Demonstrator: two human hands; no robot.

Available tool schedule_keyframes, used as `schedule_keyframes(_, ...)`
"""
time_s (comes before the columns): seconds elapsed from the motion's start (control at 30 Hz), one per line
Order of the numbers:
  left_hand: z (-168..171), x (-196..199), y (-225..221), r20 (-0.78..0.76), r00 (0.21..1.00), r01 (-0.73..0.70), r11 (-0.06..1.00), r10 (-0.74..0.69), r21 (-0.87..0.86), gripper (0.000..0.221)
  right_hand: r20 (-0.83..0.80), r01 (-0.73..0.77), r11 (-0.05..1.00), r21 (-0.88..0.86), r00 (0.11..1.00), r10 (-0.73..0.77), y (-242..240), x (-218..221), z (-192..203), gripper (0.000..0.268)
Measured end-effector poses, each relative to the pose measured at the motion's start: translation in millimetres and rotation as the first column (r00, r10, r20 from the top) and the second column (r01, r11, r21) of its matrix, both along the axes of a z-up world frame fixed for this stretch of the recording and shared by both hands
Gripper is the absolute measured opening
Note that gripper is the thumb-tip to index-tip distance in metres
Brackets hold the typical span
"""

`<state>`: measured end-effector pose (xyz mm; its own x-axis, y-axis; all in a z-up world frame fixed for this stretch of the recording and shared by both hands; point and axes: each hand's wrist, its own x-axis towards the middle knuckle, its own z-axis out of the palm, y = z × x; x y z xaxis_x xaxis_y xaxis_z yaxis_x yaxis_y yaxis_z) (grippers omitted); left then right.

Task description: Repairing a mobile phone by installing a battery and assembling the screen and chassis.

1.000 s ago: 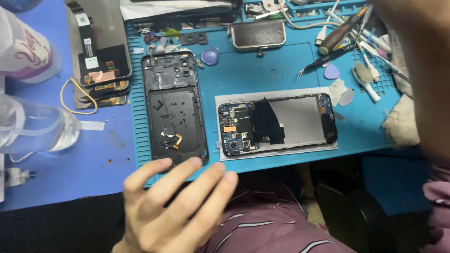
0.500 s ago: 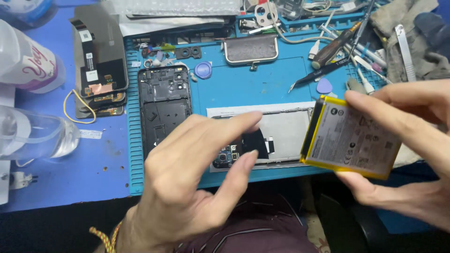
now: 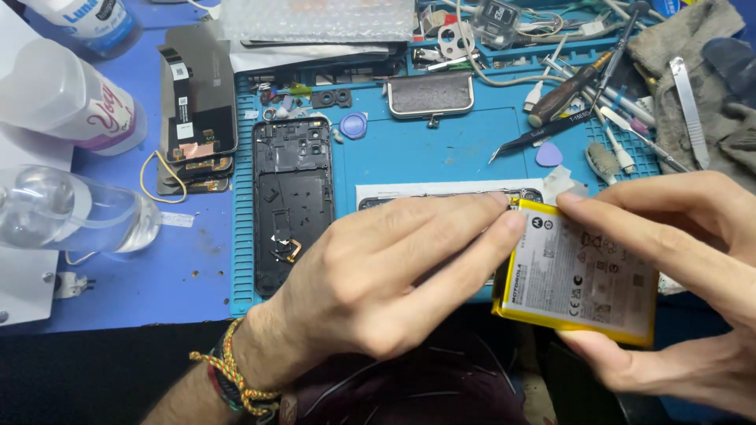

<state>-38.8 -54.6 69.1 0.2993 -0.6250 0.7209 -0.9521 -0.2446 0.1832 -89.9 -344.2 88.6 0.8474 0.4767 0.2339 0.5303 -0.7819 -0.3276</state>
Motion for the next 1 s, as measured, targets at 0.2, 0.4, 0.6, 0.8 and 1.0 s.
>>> schedule_keyframes(0.2, 0.3, 1.5, 8.3, 0.149, 0.985, 0.093, 0.996, -0.091, -0.006, 0.023, -0.069, -0.013, 0.999, 0.042, 0.998, 0.016, 2.9, -3.7, -5.6, 0.101)
schedule_keyframes(0.4, 2.4, -8.5, 16.4, -0.149, 0.929, -0.357, 0.925, 0.338, -0.13, 0.026, 0.142, -0.066, 0.988, -0.137, 0.986, 0.085, -3.6, 1.3, -11.0, 0.096)
schedule_keyframes(0.6, 7.9, -11.2, 0.1, -0.664, 0.741, -0.319, 0.923, 0.099, -0.218, 0.01, 0.184, -0.078, 0.971, -0.225, 0.975, 0.121, -1.8, 0.3, -14.2, 0.088)
schedule_keyframes(0.8, -2.9, -15.2, -5.8, -0.657, 0.754, -0.189, 0.956, -0.005, -0.224, 0.012, 0.241, -0.167, 0.953, -0.253, 0.943, 0.229, -4.2, -0.4, -24.8, 0.078)
schedule_keyframes(1.0, -10.8, -14.7, -6.1, -0.636, 0.769, -0.201, 0.968, 0.059, -0.153, 0.014, 0.186, -0.208, 0.951, -0.23, 0.95, 0.252, 2.4, -0.4, -26.0, 0.071)
